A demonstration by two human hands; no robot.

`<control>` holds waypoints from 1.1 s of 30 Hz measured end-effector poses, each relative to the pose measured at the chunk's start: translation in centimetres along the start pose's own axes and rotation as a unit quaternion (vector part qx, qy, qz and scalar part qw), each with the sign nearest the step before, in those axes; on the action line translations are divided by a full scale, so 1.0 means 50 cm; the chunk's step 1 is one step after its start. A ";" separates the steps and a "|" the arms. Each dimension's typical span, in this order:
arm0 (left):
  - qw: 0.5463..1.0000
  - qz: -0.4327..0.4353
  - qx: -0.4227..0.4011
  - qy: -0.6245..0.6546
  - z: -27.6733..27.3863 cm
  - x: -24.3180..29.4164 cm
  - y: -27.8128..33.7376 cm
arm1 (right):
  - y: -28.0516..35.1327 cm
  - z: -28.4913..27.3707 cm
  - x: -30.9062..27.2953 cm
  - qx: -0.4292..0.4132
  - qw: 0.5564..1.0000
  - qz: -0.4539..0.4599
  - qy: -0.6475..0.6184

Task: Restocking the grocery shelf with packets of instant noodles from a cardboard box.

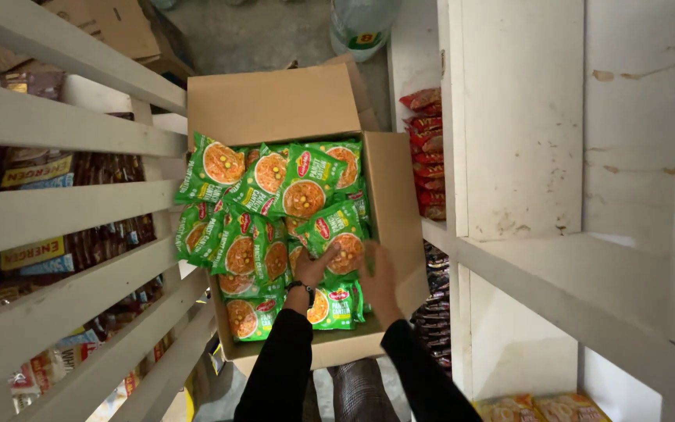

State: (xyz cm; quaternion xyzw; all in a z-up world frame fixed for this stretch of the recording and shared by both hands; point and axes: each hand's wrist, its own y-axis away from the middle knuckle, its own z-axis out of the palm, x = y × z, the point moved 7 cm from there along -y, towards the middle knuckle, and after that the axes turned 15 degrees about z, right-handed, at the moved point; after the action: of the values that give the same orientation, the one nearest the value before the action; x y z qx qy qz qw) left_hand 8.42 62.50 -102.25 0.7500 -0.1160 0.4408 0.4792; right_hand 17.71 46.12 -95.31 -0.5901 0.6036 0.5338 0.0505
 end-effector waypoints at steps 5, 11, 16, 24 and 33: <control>0.961 -0.042 -0.126 0.241 0.021 -0.017 0.115 | 0.021 -0.082 -0.050 0.026 0.995 -0.097 0.017; 0.909 -0.136 -0.058 0.390 -0.015 0.062 0.299 | 0.258 -0.100 -0.251 -0.138 0.990 0.023 0.009; 0.941 -0.039 -0.086 0.325 -0.030 0.219 0.398 | 0.432 -0.197 -0.340 -0.031 0.994 -0.079 -0.063; 0.889 0.096 -0.227 0.386 0.042 0.530 0.658 | 0.757 -0.390 -0.476 0.181 0.973 -0.074 -0.127; 0.819 0.321 -0.404 0.250 0.153 0.637 0.978 | 1.161 -0.538 -0.386 0.500 0.815 -0.262 -0.135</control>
State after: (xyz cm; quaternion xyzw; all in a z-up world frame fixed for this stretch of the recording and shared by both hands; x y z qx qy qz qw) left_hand 2.05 38.98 -48.66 0.2731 -0.3948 0.6553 0.5832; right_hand -5.73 24.43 -36.62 -0.5411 0.5973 0.1996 0.5573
